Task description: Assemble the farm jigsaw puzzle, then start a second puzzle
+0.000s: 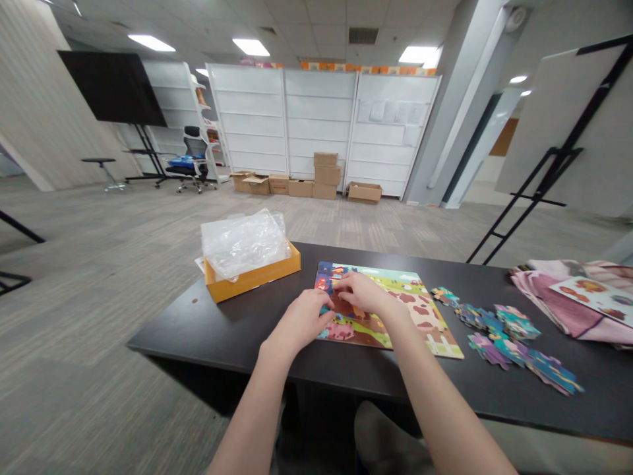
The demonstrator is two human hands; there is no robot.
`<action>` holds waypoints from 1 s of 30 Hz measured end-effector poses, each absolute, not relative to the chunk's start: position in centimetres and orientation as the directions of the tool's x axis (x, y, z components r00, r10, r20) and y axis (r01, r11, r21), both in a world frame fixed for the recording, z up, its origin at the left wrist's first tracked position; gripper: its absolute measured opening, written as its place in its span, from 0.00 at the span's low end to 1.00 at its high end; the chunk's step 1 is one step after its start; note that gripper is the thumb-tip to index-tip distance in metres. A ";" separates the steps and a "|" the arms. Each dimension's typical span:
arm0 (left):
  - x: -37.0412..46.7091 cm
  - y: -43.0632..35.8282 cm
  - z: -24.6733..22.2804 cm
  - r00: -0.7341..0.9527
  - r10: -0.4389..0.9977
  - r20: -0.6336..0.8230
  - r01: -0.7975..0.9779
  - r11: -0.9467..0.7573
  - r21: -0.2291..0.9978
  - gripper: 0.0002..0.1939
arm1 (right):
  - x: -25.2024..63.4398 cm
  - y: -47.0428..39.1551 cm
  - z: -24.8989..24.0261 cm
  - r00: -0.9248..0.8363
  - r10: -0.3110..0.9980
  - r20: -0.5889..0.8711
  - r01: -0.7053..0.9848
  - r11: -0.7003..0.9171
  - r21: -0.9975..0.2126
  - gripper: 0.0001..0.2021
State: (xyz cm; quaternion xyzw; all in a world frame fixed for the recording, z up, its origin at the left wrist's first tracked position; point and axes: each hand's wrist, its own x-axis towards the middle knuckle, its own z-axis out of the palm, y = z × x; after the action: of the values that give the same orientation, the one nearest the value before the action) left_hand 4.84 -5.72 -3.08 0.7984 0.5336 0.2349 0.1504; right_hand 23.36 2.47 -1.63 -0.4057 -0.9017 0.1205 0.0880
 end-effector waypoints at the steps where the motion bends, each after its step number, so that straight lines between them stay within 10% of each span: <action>1: 4.8 -5.8 -3.0 0.313 0.925 0.215 0.785 -0.379 0.491 0.07 | 23.5 2.4 -1.5 -0.656 0.751 0.069 0.705 0.644 -0.297 0.12; 30: 4.5 -5.4 -3.8 0.336 0.916 0.219 0.779 -0.401 0.482 0.13 | 23.6 1.4 -0.4 -0.646 0.763 -0.014 0.677 0.564 -0.473 0.11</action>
State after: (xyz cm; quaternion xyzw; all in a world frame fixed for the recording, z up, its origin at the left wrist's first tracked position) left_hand 4.49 -5.37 -3.76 0.8040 0.5272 0.2325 0.1473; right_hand 23.57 1.42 -0.44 -0.4096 -0.8790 0.2243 0.0964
